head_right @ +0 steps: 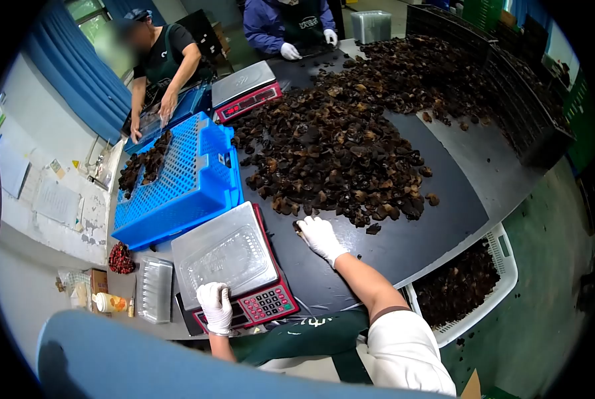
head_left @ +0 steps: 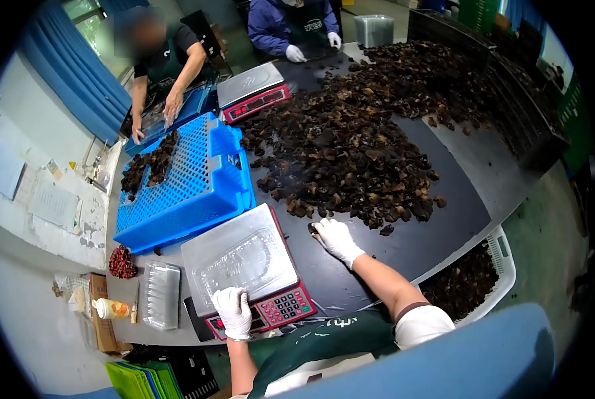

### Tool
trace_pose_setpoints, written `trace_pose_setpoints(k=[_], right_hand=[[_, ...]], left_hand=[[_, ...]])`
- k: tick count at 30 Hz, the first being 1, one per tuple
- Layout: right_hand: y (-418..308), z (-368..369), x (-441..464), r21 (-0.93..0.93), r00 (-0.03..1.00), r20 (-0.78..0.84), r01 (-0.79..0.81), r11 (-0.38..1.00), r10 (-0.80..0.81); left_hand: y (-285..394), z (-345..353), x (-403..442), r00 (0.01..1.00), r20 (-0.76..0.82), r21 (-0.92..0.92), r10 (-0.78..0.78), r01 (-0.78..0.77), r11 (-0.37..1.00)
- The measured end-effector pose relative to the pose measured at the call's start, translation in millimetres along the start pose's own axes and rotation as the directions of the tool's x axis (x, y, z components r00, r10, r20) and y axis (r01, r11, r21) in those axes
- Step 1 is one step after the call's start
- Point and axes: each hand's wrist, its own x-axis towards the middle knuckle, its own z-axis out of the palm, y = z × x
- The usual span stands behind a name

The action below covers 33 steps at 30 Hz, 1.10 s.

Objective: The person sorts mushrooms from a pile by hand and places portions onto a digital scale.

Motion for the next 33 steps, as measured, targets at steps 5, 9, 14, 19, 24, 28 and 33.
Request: trace_pose_setpoints(k=[5, 9, 14, 19, 24, 28, 33], right_hand=[[8, -13, -26, -0.015, 0.994, -0.051, 0.098, 0.995, -0.099], [13, -22, -42, 0.026, 1.000, 0.006, 0.004, 1.000, -0.005], [-32, -44, 1, 0.607, 0.904, -0.114, -0.264, 0.749, 0.411], [-139, -106, 50, 0.784, 0.987, -0.140, 0.060, 0.618, 0.081], [-167, -72, 44, 0.501, 0.954, -0.010, 0.265, 0.824, -0.301], [-143, -88, 22, 0.550, 0.955, -0.293, 0.203, 0.810, -0.040], [-78, -35, -50, 0.372, 0.960, -0.182, -0.133, 0.918, 0.213]], left_hand=[[-5, -1, -1, 1.000, 0.017, -0.008, -0.020, 0.020, 1.000], [-7, -1, -4, 0.998, 0.032, -0.049, -0.058, 0.060, 0.997], [-6, 0, 0, 0.999, 0.046, -0.073, -0.020, 0.024, 0.997], [0, 5, 8, 0.997, 0.064, -0.123, 0.032, -0.024, 0.992], [-9, 15, 6, 0.995, 0.073, -0.107, 0.074, -0.066, 0.992], [-8, 10, 7, 0.997, 0.068, -0.110, 0.047, -0.040, 0.993], [-9, 5, 11, 0.997, 0.073, -0.150, 0.025, -0.014, 0.989]])
